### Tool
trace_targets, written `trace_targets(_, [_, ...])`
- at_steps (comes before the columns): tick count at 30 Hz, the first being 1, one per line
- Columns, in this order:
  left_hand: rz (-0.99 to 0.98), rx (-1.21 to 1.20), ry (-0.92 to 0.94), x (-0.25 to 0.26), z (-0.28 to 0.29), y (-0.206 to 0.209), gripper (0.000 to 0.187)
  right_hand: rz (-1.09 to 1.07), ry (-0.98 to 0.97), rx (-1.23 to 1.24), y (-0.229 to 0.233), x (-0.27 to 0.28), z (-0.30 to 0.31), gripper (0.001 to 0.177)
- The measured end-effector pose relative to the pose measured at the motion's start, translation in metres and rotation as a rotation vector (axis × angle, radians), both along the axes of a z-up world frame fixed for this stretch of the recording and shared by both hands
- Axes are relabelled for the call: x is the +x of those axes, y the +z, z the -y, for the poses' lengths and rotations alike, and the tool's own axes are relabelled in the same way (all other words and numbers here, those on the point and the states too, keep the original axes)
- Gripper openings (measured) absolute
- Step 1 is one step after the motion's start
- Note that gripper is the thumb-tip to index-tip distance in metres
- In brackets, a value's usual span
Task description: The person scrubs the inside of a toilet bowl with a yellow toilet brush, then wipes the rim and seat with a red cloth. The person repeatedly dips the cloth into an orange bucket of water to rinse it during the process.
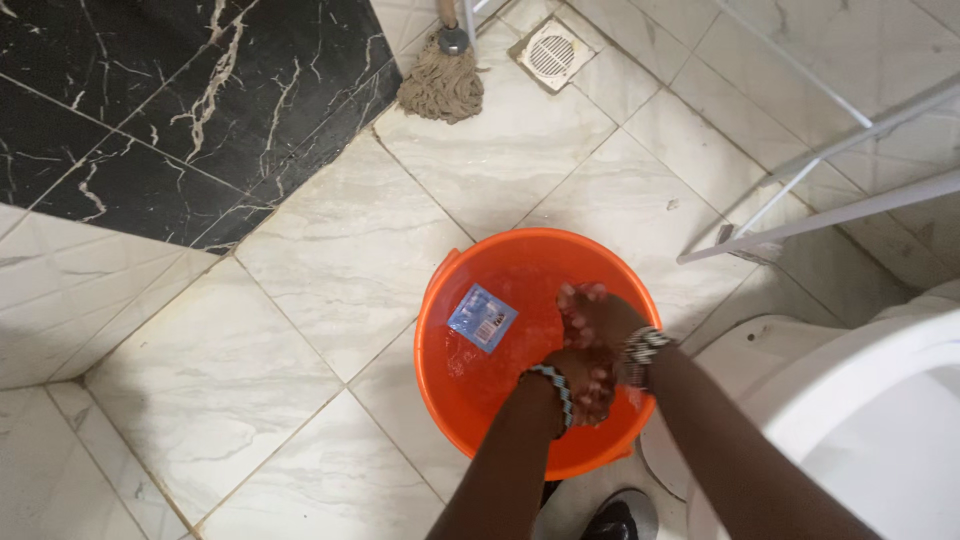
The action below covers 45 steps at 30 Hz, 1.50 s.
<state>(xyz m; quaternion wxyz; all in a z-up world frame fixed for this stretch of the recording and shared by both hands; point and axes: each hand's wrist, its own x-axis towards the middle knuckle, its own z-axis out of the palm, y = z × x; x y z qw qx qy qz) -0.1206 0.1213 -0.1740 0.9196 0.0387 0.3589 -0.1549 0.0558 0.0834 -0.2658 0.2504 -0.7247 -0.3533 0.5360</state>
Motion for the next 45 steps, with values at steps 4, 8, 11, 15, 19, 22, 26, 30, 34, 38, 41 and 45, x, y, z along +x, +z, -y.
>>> trace_targets(4, [-0.231, 0.157, -0.055, 0.003, 0.022, -0.006, 0.020, -0.132, -0.315, -0.173, -0.069, 0.001, 0.015, 0.040])
trace_targets(8, [-0.389, 0.381, -0.048, 0.013, 0.034, -0.007, 0.022, -0.403, -0.579, -0.094, -0.030, -0.010, 0.022, 0.036])
trace_targets(11, [-0.456, 0.627, 0.027, 0.030, 0.039, 0.001, 0.023, -0.303, -0.584, -0.061, 0.053, -0.019, 0.018, 0.036])
trace_targets(15, [-0.450, 0.959, 0.123, 0.055, 0.046, 0.044, 0.026, -0.249, -0.469, 0.169, 0.159, -0.017, 0.022, 0.038])
trace_targets(19, [-0.234, 1.405, 0.022, 0.086, 0.072, 0.122, 0.028, 0.719, -0.344, 0.430, 0.235, -0.008, 0.073, 0.076])
trace_targets(22, [-0.001, 1.621, -0.169, 0.106, 0.103, 0.167, 0.039, 0.651, -0.628, 0.333, 0.269, 0.002, 0.129, 0.056])
trace_targets(26, [0.364, 1.786, -0.221, 0.138, 0.135, 0.172, 0.058, 0.887, -0.898, 0.087, 0.277, 0.030, 0.175, 0.053])
trace_targets(30, [0.441, 2.047, -0.246, 0.178, 0.152, 0.138, 0.069, 1.092, -0.644, 0.429, 0.268, 0.060, 0.186, 0.045])
trace_targets(34, [0.395, 1.996, -0.298, 0.187, 0.149, 0.122, 0.067, 1.173, -0.353, 0.441, 0.259, 0.084, 0.192, 0.054])
trace_targets(38, [0.363, 2.160, -0.383, 0.181, 0.154, 0.146, 0.085, 1.118, -0.557, 0.129, 0.266, 0.123, 0.222, 0.037])
trace_targets(41, [0.305, 2.216, -0.451, 0.183, 0.151, 0.156, 0.085, 1.449, -0.539, 0.288, 0.268, 0.138, 0.259, 0.031])
trace_targets(45, [0.248, 2.041, -0.556, 0.197, 0.149, 0.158, 0.092, 1.266, -0.958, 0.569, 0.241, 0.138, 0.310, 0.031])
